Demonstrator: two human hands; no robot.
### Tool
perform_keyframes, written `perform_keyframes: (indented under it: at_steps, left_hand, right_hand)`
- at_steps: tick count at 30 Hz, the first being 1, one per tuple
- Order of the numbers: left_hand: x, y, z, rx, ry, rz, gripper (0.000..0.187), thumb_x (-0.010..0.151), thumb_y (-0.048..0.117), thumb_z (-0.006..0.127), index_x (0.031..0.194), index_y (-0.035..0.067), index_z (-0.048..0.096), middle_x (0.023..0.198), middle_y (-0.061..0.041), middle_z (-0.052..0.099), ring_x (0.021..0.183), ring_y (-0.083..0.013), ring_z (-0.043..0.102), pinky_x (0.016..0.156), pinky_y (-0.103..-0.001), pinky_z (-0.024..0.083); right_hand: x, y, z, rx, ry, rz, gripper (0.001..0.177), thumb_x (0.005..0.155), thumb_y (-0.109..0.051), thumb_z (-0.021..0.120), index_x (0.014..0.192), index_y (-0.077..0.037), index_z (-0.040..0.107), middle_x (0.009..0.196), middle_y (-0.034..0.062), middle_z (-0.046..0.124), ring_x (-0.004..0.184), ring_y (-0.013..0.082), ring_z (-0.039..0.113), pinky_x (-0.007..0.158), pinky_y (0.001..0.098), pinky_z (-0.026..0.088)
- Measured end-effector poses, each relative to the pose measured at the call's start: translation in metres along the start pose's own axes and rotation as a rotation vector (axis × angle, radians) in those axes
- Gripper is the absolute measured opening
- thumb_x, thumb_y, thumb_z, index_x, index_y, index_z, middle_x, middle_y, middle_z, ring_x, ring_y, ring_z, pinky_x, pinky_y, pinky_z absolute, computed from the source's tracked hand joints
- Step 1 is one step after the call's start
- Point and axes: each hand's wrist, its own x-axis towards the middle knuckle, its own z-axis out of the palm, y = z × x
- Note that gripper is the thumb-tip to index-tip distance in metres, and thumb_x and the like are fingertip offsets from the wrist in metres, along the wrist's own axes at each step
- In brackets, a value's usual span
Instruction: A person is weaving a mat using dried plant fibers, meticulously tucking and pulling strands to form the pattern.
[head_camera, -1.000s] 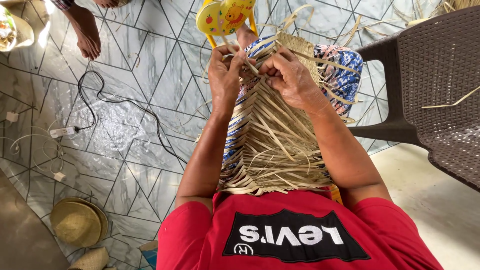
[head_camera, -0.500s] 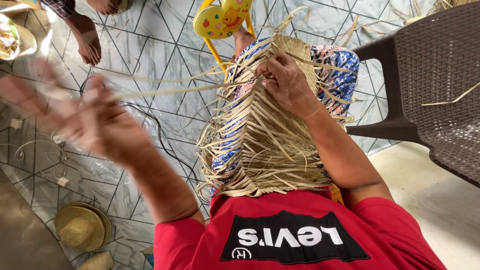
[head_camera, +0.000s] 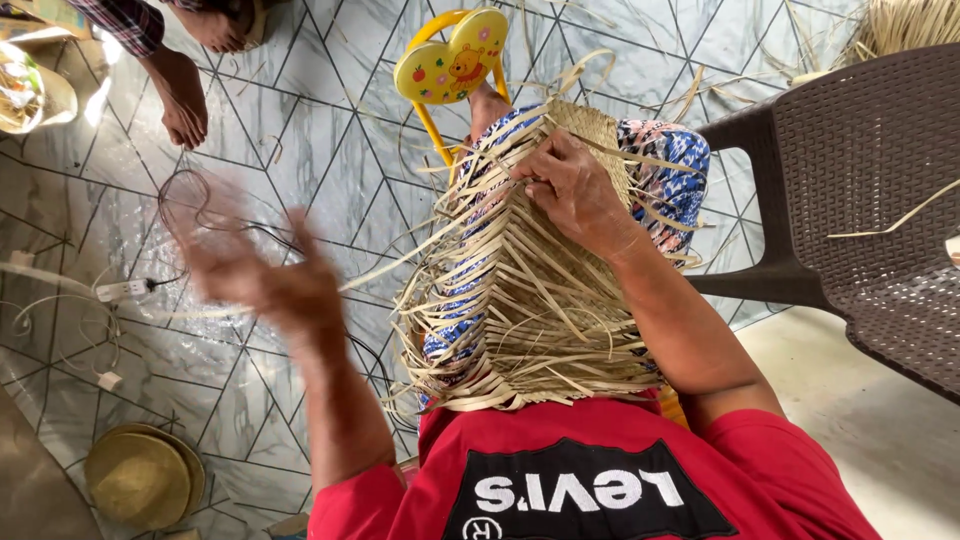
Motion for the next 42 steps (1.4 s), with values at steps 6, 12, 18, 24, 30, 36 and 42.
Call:
perform_keyframes:
  at_steps: [6,12,18,24,30,36,42]
  left_hand:
    - [-0.023,0.089,0.070,-0.202,-0.865,-0.060,0.026,0.092,0.042,0.056,0.105,0.021,0.065,0.098,-0.004,0.053,0.097,-0.0212,0.048,0.086,-0.045,0.032]
    - [-0.038,0.102,0.099,-0.503,-0.860,-0.273,0.012,0.083,0.029,0.068,0.092,0.021,0.063,0.080,0.001,0.057,0.086,-0.0180,0.054,0.088,-0.044,0.031]
    - [-0.056,0.080,0.133,-0.683,-0.893,-0.423,0.007,0.077,0.030,0.073,0.080,0.023,0.071,0.071,0.003,0.063,0.068,-0.0126,0.062,0.071,-0.030,0.047]
    - [-0.046,0.076,0.131,-0.810,-0.962,-0.481,0.016,0.070,0.032,0.075,0.080,0.019,0.072,0.064,0.001,0.059,0.063,-0.0088,0.055,0.063,-0.025,0.045]
    - [-0.040,0.074,0.126,-0.916,-1.001,-0.425,0.012,0.079,0.019,0.071,0.086,0.009,0.072,0.068,-0.005,0.063,0.065,-0.0111,0.055,0.064,-0.026,0.045]
    - [-0.045,0.073,0.133,-0.973,-0.969,-0.315,0.012,0.085,0.018,0.069,0.089,0.006,0.071,0.077,-0.009,0.062,0.072,-0.0156,0.057,0.069,-0.030,0.047]
    - [-0.041,0.072,0.128,-0.835,-0.984,-0.275,0.022,0.083,0.029,0.071,0.094,0.010,0.070,0.087,-0.015,0.066,0.087,-0.0316,0.064,0.079,-0.041,0.049]
  right_hand:
    - [-0.001,0.009,0.001,0.008,-0.038,0.049,0.019,0.083,0.004,0.063,0.095,-0.011,0.061,0.087,0.0116,0.047,0.080,0.0419,0.057,0.067,0.0502,0.049]
    - [-0.004,0.012,0.005,0.043,0.020,0.100,0.026,0.078,0.003,0.068,0.098,-0.010,0.058,0.085,0.0110,0.054,0.079,0.0367,0.062,0.064,0.0482,0.050]
    - [-0.017,0.015,0.005,0.181,0.173,0.023,0.013,0.085,0.005,0.065,0.095,-0.003,0.063,0.082,0.0133,0.059,0.072,0.0283,0.063,0.062,0.0364,0.053]
    - [-0.032,0.016,0.009,-0.033,0.166,-0.012,0.006,0.088,-0.005,0.067,0.091,-0.004,0.061,0.081,0.0100,0.053,0.074,0.0303,0.060,0.061,0.0391,0.052]
    - [-0.032,0.003,0.007,-0.058,0.162,0.095,0.028,0.100,-0.028,0.056,0.079,-0.011,0.054,0.075,0.0016,0.041,0.070,0.0282,0.054,0.066,0.0446,0.047]
    - [-0.035,0.045,0.039,0.022,0.175,0.202,0.014,0.082,-0.019,0.073,0.076,-0.012,0.063,0.073,0.0044,0.052,0.072,0.0311,0.058,0.064,0.0450,0.047]
    - [-0.038,0.052,0.040,0.089,0.175,0.144,0.010,0.085,-0.017,0.068,0.083,-0.011,0.060,0.074,0.0102,0.049,0.072,0.0379,0.058,0.063,0.0467,0.047]
